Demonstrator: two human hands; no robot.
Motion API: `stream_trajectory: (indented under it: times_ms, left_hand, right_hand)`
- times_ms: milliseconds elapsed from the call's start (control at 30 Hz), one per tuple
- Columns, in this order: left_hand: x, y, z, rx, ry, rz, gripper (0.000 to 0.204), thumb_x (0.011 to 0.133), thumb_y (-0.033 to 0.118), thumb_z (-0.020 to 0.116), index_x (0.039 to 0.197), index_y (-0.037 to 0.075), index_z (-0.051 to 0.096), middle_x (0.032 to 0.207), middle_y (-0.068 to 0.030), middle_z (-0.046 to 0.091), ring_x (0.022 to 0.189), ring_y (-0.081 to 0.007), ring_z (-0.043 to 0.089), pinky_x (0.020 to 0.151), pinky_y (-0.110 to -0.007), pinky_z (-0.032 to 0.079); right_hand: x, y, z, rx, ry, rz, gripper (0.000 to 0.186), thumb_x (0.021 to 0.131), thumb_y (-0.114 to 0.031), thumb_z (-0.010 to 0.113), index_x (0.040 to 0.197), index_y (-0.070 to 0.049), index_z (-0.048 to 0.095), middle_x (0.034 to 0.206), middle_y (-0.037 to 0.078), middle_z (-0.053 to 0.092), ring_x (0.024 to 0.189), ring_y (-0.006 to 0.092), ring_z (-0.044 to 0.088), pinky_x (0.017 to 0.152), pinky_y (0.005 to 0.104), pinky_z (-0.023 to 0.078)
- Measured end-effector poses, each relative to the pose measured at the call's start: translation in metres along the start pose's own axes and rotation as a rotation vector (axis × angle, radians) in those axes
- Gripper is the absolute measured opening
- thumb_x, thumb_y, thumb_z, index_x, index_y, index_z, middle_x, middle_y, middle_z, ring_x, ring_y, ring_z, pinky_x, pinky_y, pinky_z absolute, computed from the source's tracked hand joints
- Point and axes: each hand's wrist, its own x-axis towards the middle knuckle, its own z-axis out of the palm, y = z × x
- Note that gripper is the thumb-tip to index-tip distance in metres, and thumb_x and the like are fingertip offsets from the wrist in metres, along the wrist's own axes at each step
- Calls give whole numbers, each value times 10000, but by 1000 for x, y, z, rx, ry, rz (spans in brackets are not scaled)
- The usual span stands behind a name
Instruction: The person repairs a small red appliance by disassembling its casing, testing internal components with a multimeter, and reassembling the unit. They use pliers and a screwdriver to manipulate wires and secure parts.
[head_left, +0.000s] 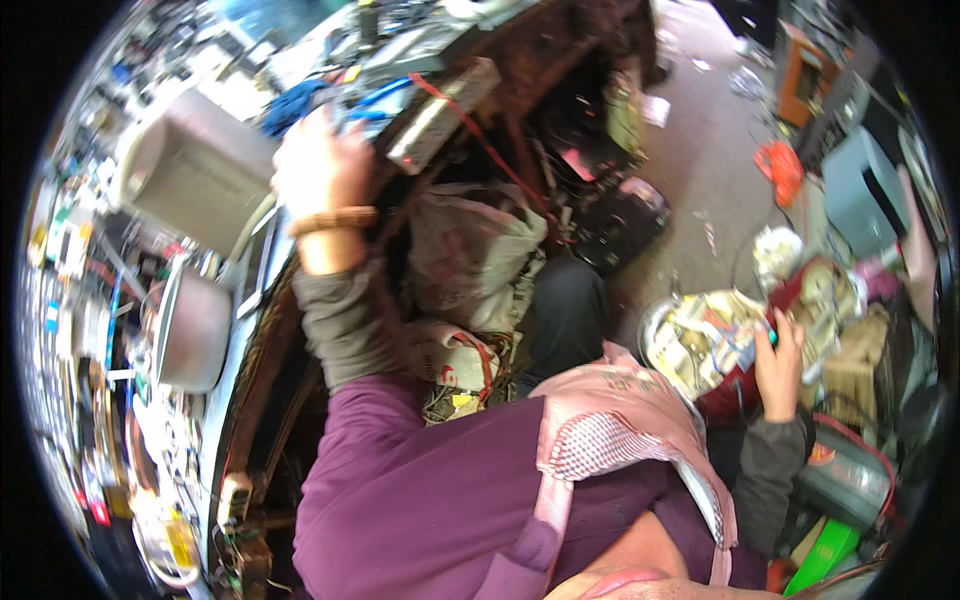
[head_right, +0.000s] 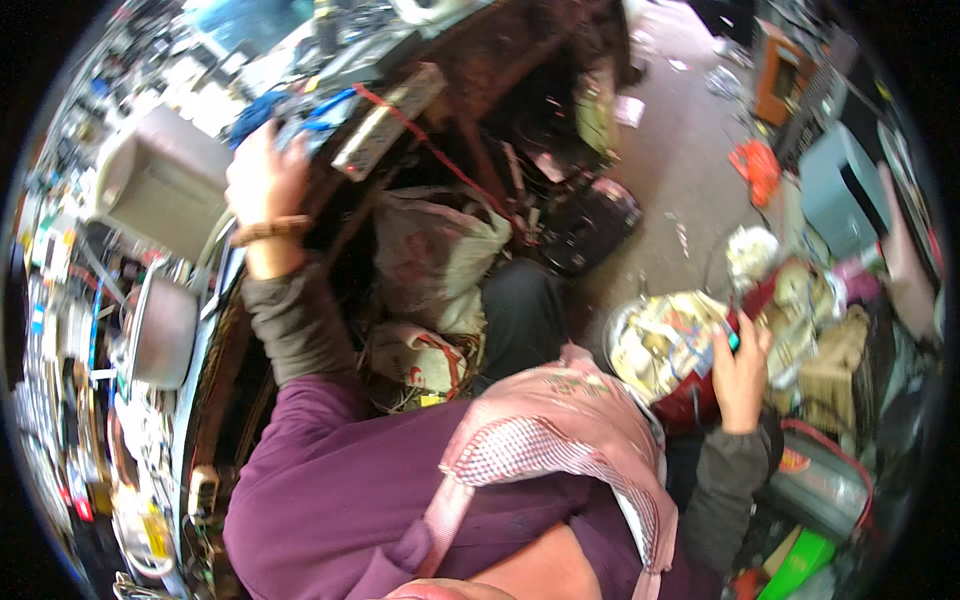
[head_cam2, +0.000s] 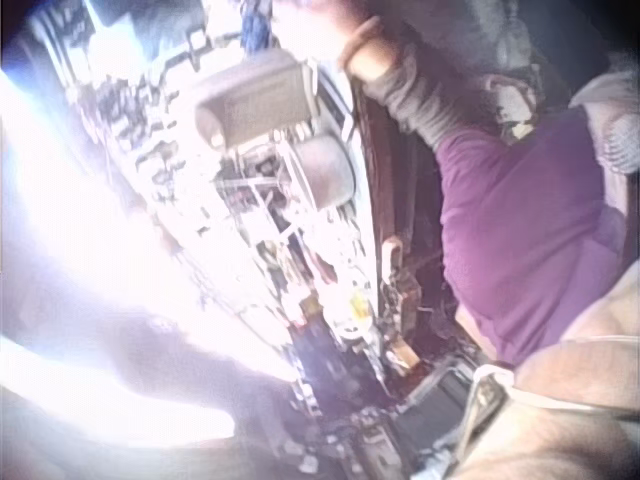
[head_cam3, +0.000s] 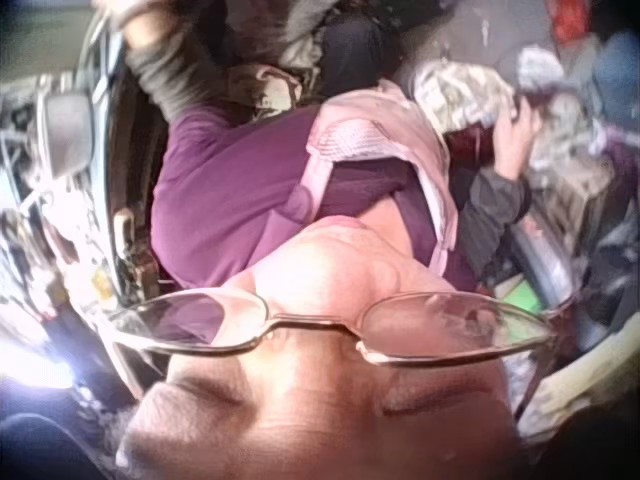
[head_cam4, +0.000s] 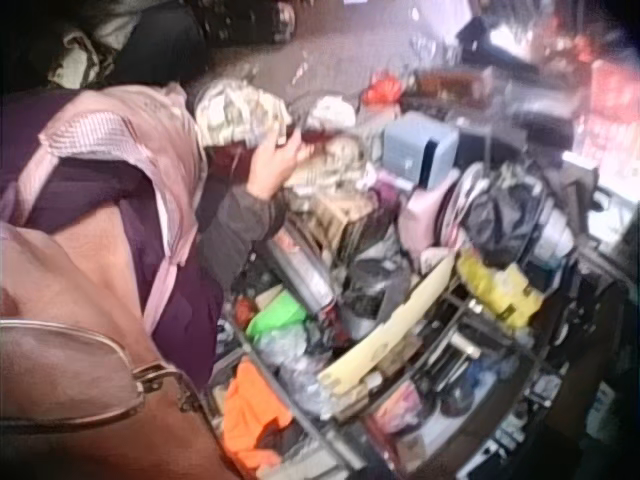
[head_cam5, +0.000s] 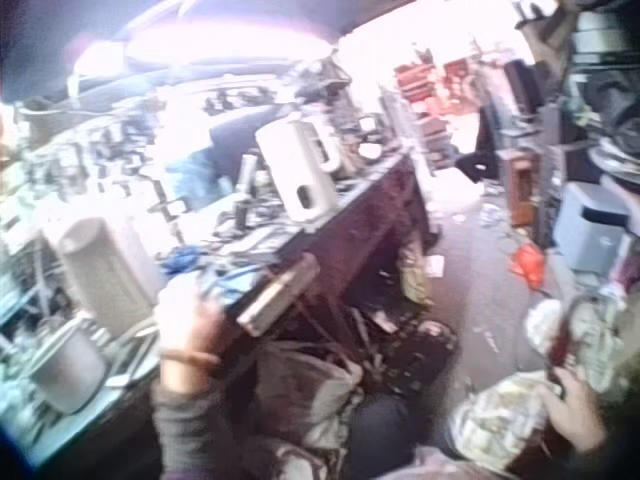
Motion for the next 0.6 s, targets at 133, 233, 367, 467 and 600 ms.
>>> stream_trajectory:
  times_ms: [133, 233, 367, 467, 600]
  left_hand:
    - [-3, -74, 44, 199, -390, 13, 460, 1002, 530, 581, 1190, 132, 713, 1087, -242, 744, 976, -415, 739, 822, -544, 598]
    - [-10, -51, 46, 315, -232, -94, 385, 1011, 467, 608, 1092, 99, 687, 943, -211, 763, 840, -417, 752, 748, -551, 600]
    - [-7, -36, 27, 195, 17, -260, 359, 1035, 415, 610, 1142, 76, 656, 925, -230, 757, 820, -467, 736, 745, -570, 594]
    - [-22, 16, 2, -269, 352, -130, 504, 1092, 340, 540, 1396, -61, 560, 1226, -286, 676, 1033, -463, 669, 925, -536, 526]
    - [-64, 149, -37, -1538, -26, -333, 445, 1046, 299, 589, 1376, 1, 571, 958, -66, 625, 751, -137, 611, 669, -279, 510]
  right_hand:
    - [-1, -7, 3, -22, 74, 9, 500, 956, -304, 711, 1335, 12, 632, 1279, 243, 597, 1145, 456, 624, 952, 490, 515]
    - [-3, -9, -2, -32, 97, 2, 506, 951, -307, 711, 1326, 24, 634, 1256, 236, 602, 1127, 449, 635, 934, 492, 522]
    - [-5, -8, 1, -22, 114, 41, 530, 943, -339, 718, 1333, 13, 646, 1265, 213, 605, 1113, 437, 649, 926, 490, 533]
    - [-8, -15, -8, -29, 138, 111, 512, 943, -330, 707, 1338, -9, 645, 1261, 215, 623, 1126, 436, 651, 936, 491, 533]
    - [-4, -14, -6, 74, 199, 96, 468, 945, -363, 732, 1236, -18, 607, 1174, 242, 663, 1075, 441, 663, 907, 491, 529]
